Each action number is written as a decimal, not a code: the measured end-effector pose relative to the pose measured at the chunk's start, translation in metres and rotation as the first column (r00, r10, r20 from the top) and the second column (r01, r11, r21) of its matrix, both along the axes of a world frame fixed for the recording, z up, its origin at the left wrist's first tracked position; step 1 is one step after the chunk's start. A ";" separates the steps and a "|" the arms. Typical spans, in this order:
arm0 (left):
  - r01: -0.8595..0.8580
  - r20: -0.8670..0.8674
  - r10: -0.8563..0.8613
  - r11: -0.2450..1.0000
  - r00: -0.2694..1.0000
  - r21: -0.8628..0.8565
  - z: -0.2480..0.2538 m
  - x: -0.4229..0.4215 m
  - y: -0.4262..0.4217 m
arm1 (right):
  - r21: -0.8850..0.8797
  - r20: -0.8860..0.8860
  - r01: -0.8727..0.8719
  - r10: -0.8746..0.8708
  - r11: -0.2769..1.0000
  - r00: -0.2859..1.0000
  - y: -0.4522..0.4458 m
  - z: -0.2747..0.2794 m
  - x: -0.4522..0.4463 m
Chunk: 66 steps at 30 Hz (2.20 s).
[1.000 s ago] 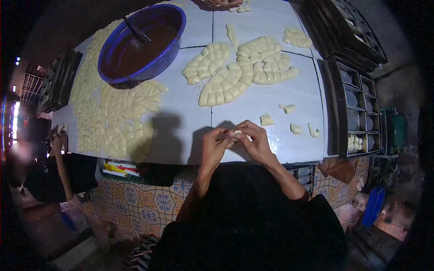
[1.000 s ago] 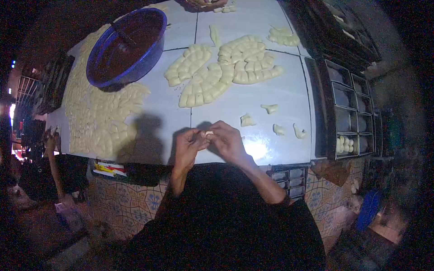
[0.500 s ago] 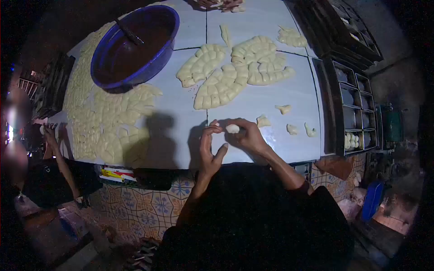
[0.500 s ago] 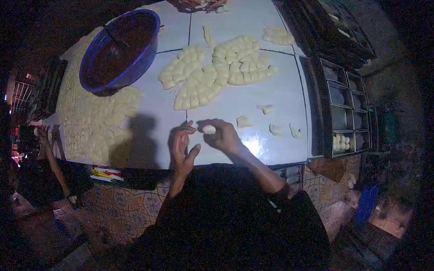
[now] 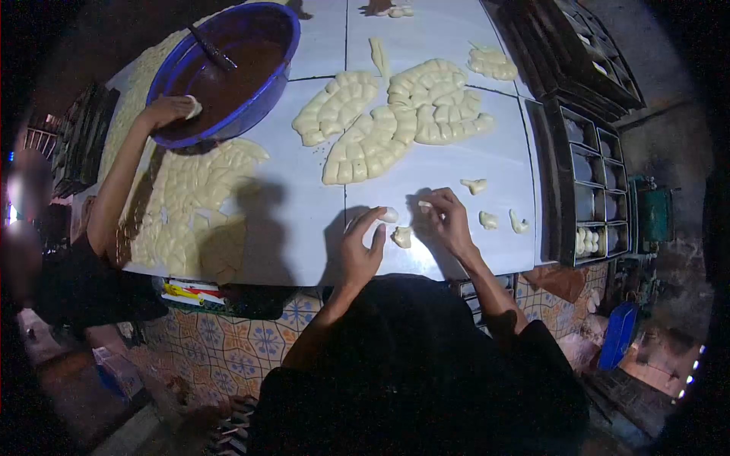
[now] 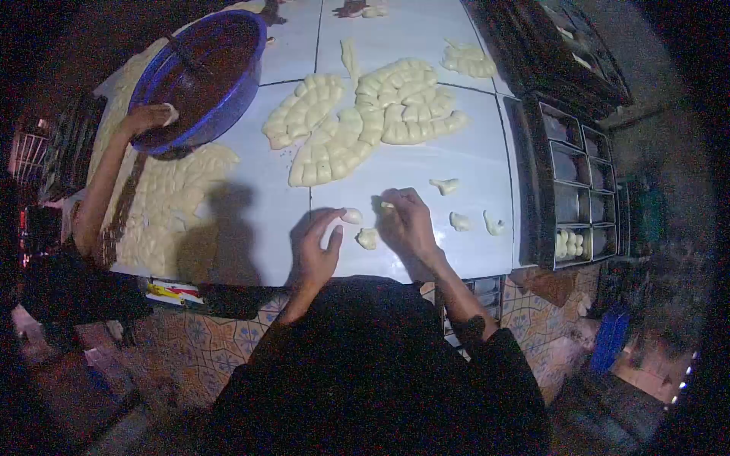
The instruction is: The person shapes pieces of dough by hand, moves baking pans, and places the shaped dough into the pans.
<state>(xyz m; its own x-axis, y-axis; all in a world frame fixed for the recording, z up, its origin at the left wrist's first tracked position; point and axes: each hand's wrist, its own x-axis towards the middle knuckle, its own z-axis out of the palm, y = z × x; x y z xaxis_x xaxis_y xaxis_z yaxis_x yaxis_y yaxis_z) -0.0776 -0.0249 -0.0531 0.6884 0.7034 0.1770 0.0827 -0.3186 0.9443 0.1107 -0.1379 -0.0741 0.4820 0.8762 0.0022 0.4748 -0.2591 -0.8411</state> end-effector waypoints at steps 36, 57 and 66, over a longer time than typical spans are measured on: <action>-0.349 -0.498 0.268 0.934 0.824 -0.073 0.105 0.112 0.373 | 0.344 -0.814 0.120 0.231 0.931 0.533 0.126 0.060 -0.038; -0.024 0.061 0.134 0.552 0.989 -0.833 0.027 -0.001 0.050 | 0.196 0.106 -0.002 -0.019 0.981 0.994 0.072 0.047 -0.076; 0.040 0.132 0.069 0.731 0.989 -0.681 0.034 -0.008 0.018 | 0.361 -0.442 0.079 0.096 0.929 0.892 0.053 0.066 -0.069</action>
